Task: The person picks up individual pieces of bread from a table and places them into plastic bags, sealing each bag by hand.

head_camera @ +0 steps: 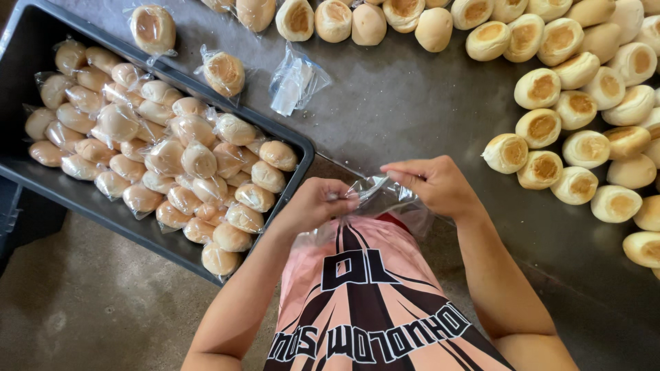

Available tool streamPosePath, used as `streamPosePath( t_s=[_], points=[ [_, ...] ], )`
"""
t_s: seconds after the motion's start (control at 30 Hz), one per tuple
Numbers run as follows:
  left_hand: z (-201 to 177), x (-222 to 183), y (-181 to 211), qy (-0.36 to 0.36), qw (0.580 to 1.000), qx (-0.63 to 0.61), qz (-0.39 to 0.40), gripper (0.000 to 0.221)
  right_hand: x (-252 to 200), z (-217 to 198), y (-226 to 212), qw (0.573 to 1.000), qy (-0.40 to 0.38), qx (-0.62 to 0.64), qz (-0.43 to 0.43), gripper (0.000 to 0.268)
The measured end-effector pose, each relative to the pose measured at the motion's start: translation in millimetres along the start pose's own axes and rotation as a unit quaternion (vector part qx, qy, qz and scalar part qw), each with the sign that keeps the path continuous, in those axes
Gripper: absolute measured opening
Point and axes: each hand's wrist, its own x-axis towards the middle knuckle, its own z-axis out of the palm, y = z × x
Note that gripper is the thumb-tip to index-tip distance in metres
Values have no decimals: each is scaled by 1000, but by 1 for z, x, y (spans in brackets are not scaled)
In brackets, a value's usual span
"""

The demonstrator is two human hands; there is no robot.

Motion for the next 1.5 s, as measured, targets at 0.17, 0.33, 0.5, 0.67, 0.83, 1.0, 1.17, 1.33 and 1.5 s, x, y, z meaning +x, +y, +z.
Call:
streamPosePath(
  t_s=[0.17,0.33,0.5,0.67,0.83,1.0,1.17,1.33,1.5],
  points=[
    [12,9,1,141,971,190,-26,22,18,-1,19,908,195,-352,-115,46],
    [6,28,-22,173,971,134,90,25,25,19,37,993,75,-83,-43,60],
    [-8,23,-23,-58,975,-205,-64,13,59,18,50,978,-165,91,-85,90],
    [-18,18,-12,-36,973,-218,-62,17,65,25,59,951,-230,207,-17,32],
    [-25,26,-7,42,992,-119,-2,29,70,16,29,994,-90,63,12,26],
    [-13,30,2,72,997,15,-14,32,72,3,9,996,-86,-33,16,24],
    [2,42,-4,174,976,132,-8,24,83,-13,18,924,83,-320,-192,32],
    [12,47,5,260,955,129,-55,15,68,13,36,1000,-30,-9,5,37],
    [19,54,11,367,903,208,75,19,75,33,60,859,-68,482,161,21]
  ],
)
